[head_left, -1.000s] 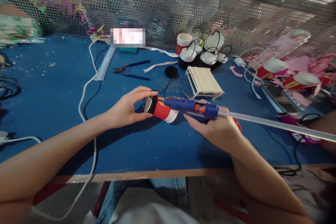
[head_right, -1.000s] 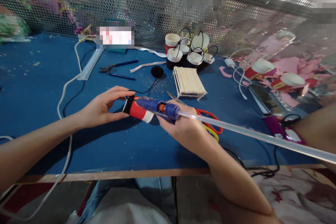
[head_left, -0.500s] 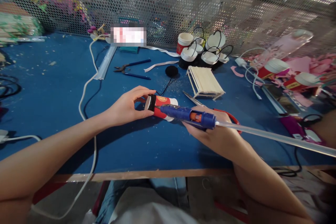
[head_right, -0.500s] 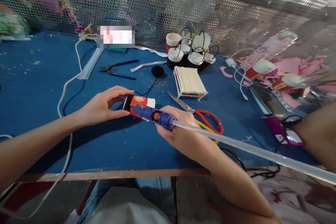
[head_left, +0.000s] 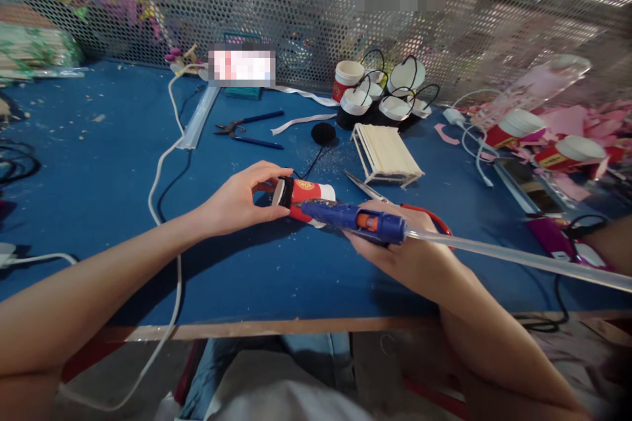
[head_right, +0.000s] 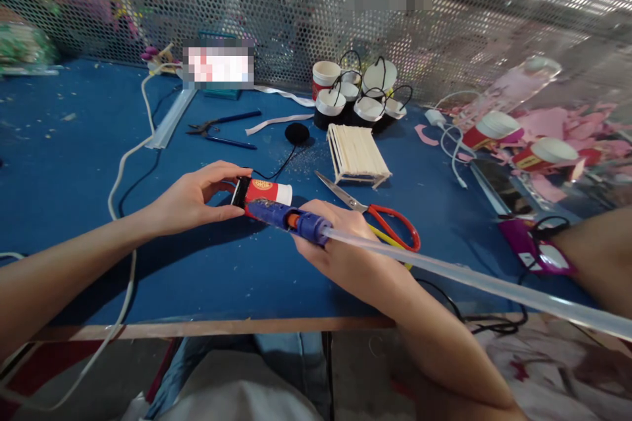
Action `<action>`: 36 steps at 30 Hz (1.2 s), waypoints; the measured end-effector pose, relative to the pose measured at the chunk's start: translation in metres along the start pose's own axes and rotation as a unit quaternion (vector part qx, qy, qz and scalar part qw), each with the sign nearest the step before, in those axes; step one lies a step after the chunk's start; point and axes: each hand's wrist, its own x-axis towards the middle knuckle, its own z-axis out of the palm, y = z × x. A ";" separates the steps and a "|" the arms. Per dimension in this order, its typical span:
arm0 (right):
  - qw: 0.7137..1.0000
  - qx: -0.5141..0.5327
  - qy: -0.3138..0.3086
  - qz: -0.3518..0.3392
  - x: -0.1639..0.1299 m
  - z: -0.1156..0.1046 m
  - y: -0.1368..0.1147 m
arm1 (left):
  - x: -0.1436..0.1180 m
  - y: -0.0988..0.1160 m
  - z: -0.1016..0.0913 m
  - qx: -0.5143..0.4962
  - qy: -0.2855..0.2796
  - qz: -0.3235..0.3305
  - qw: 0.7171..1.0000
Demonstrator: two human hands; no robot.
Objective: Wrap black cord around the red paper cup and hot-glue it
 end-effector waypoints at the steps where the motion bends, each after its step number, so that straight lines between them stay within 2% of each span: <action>1: 1.000 0.000 0.005 0.006 0.001 0.000 -0.001 | 0.000 0.000 0.000 0.007 0.002 0.006 1.000; 4: 1.000 -0.016 0.022 0.004 0.004 -0.003 -0.001 | 0.000 0.002 -0.001 0.036 -0.003 0.043 0.998; 7: 0.997 -0.060 0.029 -0.026 0.006 -0.005 0.005 | 0.000 0.002 -0.001 0.058 -0.014 0.083 0.995; 10: 0.996 -0.079 0.035 -0.035 0.004 -0.003 0.013 | -0.001 0.003 -0.002 0.082 -0.023 0.099 0.991; 14: 0.996 -0.013 0.062 0.069 0.004 0.003 0.016 | -0.002 0.003 -0.003 0.108 -0.029 0.111 0.988; 17: 0.986 0.033 0.059 0.150 0.006 0.005 0.013 | -0.003 0.004 -0.003 0.119 -0.032 0.117 0.985; 19: 0.983 0.041 0.054 0.172 0.006 0.005 0.012 | -0.004 0.004 -0.003 0.123 -0.034 0.120 0.985; 24: 0.994 0.026 0.061 0.089 0.005 0.001 0.012 | -0.003 0.005 -0.002 0.125 -0.034 0.118 0.985; 29: 0.986 0.016 0.067 0.152 0.008 0.001 0.009 | -0.004 0.006 -0.003 0.138 -0.036 0.131 0.981; 36: 0.985 0.045 0.040 0.161 0.003 0.002 0.012 | -0.004 0.007 -0.002 0.135 -0.031 0.134 0.981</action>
